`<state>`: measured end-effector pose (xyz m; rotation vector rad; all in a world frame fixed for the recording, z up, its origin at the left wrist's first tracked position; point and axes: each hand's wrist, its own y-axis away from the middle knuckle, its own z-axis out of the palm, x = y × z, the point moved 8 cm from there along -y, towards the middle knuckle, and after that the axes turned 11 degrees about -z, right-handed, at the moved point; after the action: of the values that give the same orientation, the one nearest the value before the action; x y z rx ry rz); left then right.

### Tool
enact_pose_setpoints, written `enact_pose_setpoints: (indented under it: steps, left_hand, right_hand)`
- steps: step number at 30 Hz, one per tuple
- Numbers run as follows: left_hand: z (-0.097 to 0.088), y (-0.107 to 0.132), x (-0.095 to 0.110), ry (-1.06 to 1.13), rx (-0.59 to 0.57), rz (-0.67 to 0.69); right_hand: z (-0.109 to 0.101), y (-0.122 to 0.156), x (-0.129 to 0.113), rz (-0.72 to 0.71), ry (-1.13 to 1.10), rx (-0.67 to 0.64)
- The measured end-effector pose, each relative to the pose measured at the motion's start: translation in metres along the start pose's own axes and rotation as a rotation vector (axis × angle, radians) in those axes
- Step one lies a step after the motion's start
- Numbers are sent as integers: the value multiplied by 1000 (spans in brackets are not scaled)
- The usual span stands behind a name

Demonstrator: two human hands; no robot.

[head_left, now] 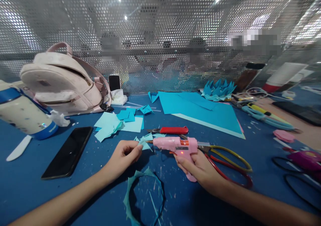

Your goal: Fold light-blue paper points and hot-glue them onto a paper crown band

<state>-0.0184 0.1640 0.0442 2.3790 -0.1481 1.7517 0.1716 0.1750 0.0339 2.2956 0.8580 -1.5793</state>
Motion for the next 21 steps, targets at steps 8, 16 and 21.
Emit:
enact_pose_setpoints:
  steps: [8,16,21]
  left_hand:
    - [-1,0,0,0,15,5]
    - [-3,-1,-2,9,30,11]
    - [-4,-1,-1,8,41,19]
  right_hand:
    - [1,2,2,9,-23,4]
    - [2,1,-1,31,-31,-4]
    - [2,1,-3,40,-40,-7]
